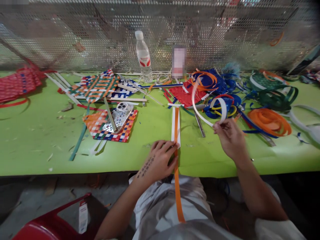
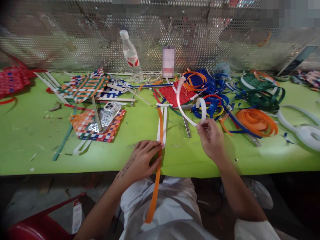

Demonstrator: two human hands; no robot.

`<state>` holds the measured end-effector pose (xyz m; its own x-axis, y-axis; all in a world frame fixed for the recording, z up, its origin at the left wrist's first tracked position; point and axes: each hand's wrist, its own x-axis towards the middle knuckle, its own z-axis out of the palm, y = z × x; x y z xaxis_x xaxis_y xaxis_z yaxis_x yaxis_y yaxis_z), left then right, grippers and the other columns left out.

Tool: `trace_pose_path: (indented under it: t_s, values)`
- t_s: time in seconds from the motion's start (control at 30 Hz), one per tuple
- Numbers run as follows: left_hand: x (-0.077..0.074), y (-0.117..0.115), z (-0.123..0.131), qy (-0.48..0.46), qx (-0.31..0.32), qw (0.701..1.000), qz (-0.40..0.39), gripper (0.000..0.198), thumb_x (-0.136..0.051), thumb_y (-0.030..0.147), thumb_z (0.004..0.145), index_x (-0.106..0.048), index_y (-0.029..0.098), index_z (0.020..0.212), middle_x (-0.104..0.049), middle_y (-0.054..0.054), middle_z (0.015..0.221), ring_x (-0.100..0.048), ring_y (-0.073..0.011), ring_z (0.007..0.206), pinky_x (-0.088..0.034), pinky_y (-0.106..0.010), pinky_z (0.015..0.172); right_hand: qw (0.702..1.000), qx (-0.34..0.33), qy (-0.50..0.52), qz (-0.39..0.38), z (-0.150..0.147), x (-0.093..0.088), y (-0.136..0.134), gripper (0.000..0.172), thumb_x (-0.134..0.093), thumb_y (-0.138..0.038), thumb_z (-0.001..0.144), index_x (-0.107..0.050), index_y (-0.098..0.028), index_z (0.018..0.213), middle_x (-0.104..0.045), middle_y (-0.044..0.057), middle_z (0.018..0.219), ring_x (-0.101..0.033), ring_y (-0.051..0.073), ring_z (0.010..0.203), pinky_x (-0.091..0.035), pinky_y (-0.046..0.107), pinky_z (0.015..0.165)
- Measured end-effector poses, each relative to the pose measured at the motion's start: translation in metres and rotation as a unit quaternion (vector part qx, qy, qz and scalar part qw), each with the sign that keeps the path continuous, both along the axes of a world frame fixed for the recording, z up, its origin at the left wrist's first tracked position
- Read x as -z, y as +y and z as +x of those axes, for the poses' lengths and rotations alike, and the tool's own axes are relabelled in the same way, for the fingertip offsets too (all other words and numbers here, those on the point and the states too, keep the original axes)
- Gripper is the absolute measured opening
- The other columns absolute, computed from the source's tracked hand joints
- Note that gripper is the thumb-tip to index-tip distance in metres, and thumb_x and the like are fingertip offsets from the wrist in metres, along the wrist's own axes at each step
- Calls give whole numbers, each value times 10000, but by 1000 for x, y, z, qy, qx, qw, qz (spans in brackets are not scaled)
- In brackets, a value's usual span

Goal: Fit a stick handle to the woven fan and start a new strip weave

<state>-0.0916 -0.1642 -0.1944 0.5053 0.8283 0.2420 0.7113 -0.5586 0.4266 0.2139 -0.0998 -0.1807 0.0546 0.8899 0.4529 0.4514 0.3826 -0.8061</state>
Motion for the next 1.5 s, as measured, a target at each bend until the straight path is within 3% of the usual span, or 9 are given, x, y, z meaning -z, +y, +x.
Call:
trace_pose_path:
  t_s: [0.17, 0.37, 0.63, 0.8, 0.9, 1.17, 1.37, 1.5]
  values:
    - [0, 0, 0, 6, -1, 1000, 3, 411, -612, 285, 1031, -670, 197, 1429, -722, -95, 1404, -621, -310, 1244, -487, -521, 1084, 997, -65, -5, -50, -19, -6, 33, 304, -869, -478, 902, -678, -244, 942, -722, 22, 843, -723, 198, 760, -633, 343, 703]
    - [0, 0, 1, 8, -2, 1000, 2, 407, -626, 285, 1020, -677, 217, 1419, -722, -90, 1402, -622, -317, 1244, -493, -520, 1080, 985, -125, 40, -112, -47, 5, 60, 389, -890, -547, 831, -692, -221, 903, -739, 39, 871, -746, 225, 826, -659, 408, 801]
    - [-1, 0, 1, 16, -3, 1000, -1, 420, -622, 292, 1028, -669, 202, 1435, -717, -95, 1404, -613, -318, 1237, -489, -521, 1082, 971, -176, -56, -155, -68, 18, 60, 397, -832, -581, 866, -737, -199, 812, -765, 47, 803, -681, 215, 744, -550, 375, 696]
    - [-1, 0, 1, 11, -4, 1000, -2, 412, -625, 285, 1027, -677, 236, 1434, -713, -90, 1415, -613, -319, 1244, -485, -524, 1088, 974, -181, -35, -130, -66, 22, 64, 424, -840, -631, 840, -792, -210, 831, -763, 62, 841, -673, 212, 759, -541, 362, 699]
    - [-1, 0, 1, 7, -3, 1000, -4, 420, -631, 279, 1022, -674, 238, 1437, -717, -90, 1402, -613, -321, 1246, -489, -527, 1085, 980, -174, -37, -88, -66, 21, 68, 445, -845, -653, 837, -780, -213, 815, -736, 72, 872, -654, 209, 774, -535, 359, 688]
    - [0, 0, 1, 10, -2, 1000, -2, 429, -620, 287, 1026, -667, 198, 1443, -712, -90, 1416, -610, -321, 1245, -491, -523, 1093, 979, -173, -60, -85, -65, 19, 74, 456, -828, -663, 863, -795, -212, 804, -719, 53, 810, -597, 177, 686, -485, 347, 622]
    - [-1, 0, 1, 8, -1, 1000, -6, 417, -612, 288, 1032, -667, 218, 1440, -715, -83, 1416, -614, -315, 1245, -489, -523, 1089, 973, -190, 11, -133, -69, 17, 77, 426, -846, -621, 840, -756, -207, 876, -738, 43, 823, -631, 179, 703, -530, 339, 645]
    - [0, 0, 1, 10, -1, 1000, 1, 425, -611, 292, 1031, -666, 192, 1440, -715, -89, 1417, -613, -316, 1233, -488, -521, 1087, 969, -191, -9, -154, -74, 8, 75, 442, -841, -624, 853, -696, -207, 821, -685, 30, 767, -599, 165, 658, -495, 324, 605]
